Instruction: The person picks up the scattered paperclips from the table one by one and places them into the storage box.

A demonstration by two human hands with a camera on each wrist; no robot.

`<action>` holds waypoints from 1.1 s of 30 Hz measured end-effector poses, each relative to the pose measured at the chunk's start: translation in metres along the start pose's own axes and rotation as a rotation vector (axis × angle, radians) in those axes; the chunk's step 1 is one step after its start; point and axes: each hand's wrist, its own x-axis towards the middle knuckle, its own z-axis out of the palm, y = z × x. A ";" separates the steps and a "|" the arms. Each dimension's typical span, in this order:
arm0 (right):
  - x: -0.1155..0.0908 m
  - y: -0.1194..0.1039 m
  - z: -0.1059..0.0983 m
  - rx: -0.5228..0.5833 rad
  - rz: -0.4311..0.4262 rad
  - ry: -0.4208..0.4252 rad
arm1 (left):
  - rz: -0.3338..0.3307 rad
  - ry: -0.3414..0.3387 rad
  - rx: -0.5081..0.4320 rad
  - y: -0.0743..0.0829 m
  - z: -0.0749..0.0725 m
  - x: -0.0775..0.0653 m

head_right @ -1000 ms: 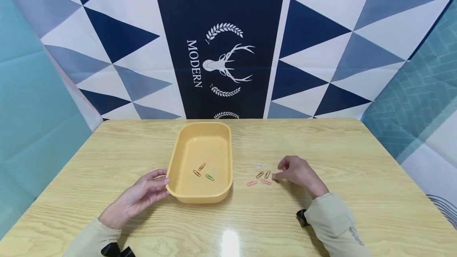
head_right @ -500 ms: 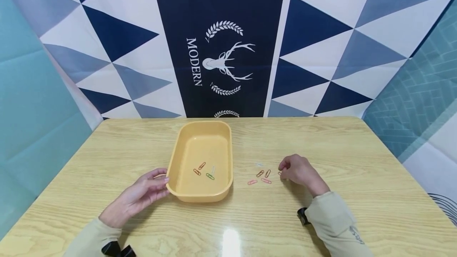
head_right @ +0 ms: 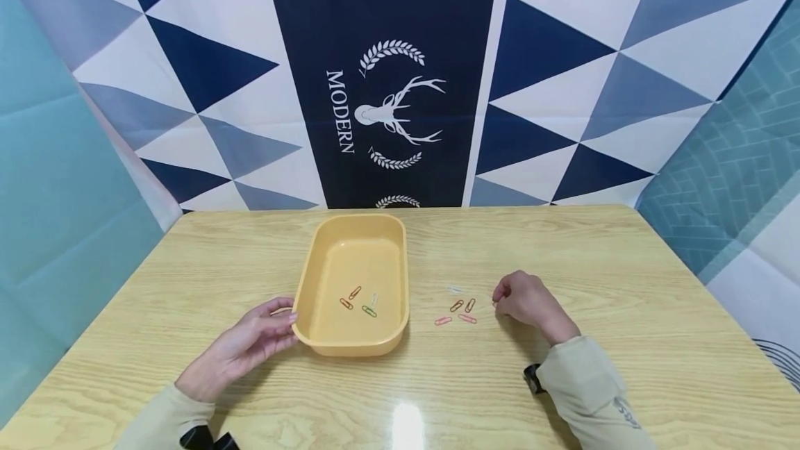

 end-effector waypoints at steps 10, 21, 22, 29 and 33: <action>-0.001 0.003 -0.002 -0.038 -0.035 0.032 | 0.013 -0.014 -0.010 0.000 0.000 0.001; -0.001 0.006 -0.004 0.170 0.024 -0.017 | 0.013 -0.008 -0.015 -0.001 0.000 0.002; -0.001 0.006 -0.005 0.197 0.028 -0.023 | 0.016 -0.011 -0.014 -0.001 0.000 0.002; 0.001 -0.004 -0.013 0.396 0.057 -0.069 | 0.012 -0.009 -0.020 -0.002 -0.001 0.001; 0.002 -0.011 -0.018 0.507 0.042 -0.110 | 0.008 -0.009 -0.022 -0.002 0.000 0.001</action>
